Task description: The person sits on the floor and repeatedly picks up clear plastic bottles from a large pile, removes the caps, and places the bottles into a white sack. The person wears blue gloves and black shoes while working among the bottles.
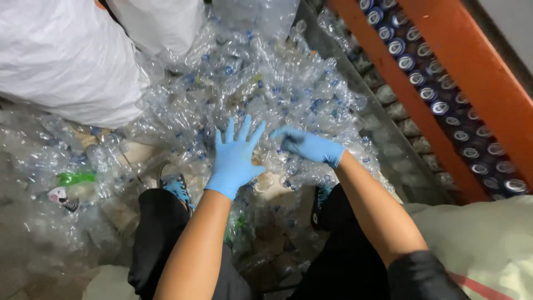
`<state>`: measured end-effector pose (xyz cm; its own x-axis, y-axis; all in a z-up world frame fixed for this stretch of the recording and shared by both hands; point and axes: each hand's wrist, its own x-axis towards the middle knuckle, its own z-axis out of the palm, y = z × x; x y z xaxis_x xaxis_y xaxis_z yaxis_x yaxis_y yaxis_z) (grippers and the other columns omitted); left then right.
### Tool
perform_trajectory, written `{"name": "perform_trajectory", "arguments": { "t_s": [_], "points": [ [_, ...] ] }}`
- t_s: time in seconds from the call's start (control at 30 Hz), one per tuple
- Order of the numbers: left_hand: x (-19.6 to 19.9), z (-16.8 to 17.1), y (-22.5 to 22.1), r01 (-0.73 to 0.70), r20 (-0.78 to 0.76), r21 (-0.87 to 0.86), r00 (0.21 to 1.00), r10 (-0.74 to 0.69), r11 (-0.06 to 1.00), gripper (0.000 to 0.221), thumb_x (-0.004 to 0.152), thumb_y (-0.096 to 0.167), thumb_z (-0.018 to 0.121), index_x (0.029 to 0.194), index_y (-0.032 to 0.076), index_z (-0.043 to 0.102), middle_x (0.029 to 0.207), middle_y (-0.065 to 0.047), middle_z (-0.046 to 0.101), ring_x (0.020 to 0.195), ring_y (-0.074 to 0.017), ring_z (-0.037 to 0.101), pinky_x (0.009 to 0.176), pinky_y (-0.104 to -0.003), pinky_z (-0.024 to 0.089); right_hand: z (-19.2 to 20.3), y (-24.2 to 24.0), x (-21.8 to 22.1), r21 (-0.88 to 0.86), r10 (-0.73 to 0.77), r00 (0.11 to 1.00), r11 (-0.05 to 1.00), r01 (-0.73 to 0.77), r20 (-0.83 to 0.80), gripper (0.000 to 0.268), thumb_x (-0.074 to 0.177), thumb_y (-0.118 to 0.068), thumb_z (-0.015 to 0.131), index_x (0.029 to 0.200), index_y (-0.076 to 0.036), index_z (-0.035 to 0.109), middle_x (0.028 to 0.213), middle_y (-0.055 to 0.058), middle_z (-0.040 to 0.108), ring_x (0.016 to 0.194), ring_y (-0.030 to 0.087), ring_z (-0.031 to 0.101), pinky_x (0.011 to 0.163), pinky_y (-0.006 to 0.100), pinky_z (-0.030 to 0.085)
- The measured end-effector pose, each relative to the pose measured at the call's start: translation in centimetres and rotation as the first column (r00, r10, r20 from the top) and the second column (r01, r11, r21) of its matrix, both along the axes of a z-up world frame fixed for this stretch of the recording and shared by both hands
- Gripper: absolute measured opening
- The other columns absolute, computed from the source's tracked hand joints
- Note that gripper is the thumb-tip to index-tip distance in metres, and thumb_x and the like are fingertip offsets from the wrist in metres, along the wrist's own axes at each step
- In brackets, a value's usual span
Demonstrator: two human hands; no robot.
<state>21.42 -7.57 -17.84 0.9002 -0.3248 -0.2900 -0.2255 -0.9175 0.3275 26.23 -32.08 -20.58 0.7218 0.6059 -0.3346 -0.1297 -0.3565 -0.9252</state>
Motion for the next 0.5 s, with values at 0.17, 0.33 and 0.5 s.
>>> {"name": "perform_trajectory", "arguments": {
  "t_s": [0.17, 0.33, 0.5],
  "points": [
    [-0.5, -1.6, -0.7, 0.002, 0.119, -0.027, 0.993, 0.001, 1.0, 0.075, 0.076, 0.049, 0.082, 0.139, 0.034, 0.045, 0.149, 0.003, 0.044, 0.15, -0.0317, 0.029, 0.12, -0.072, 0.01, 10.6, 0.3, -5.0, -0.094, 0.234, 0.97, 0.969, -0.227, 0.071, 0.043, 0.101, -0.016, 0.057, 0.143, -0.008, 0.055, 0.112, 0.018, 0.067, 0.107, 0.03, 0.062, 0.096, 0.05, 0.052],
    [-1.7, -2.6, -1.3, 0.047, 0.246, -0.245, 0.969, 0.015, 0.968, 0.043, 0.068, 0.056, 0.082, 0.098, 0.025, 0.075, 0.1, 0.005, 0.079, 0.111, -0.0138, 0.069, 0.121, -0.047, 0.027, 9.3, -0.6, -5.6, 0.153, 0.07, 0.994, 0.985, -0.083, 0.088, 0.062, 0.098, -0.028, 0.066, 0.156, -0.013, 0.047, 0.099, 0.004, 0.064, 0.093, 0.016, 0.06, 0.087, 0.035, 0.053],
    [-3.6, -5.7, -3.5, -0.204, -0.096, -0.579, 0.979, 0.182, 0.79, 0.038, 0.074, 0.047, 0.081, 0.096, 0.018, 0.072, 0.089, -0.007, 0.08, 0.096, -0.0289, 0.076, 0.085, -0.044, 0.059, 3.2, -0.4, -4.5, 0.143, -0.21, 0.933, 0.974, 0.175, 0.292, 0.082, 0.073, -0.023, 0.096, 0.144, -0.005, 0.058, 0.154, 0.015, 0.049, 0.148, 0.032, 0.039, 0.124, 0.048, 0.025]
  ]
}}
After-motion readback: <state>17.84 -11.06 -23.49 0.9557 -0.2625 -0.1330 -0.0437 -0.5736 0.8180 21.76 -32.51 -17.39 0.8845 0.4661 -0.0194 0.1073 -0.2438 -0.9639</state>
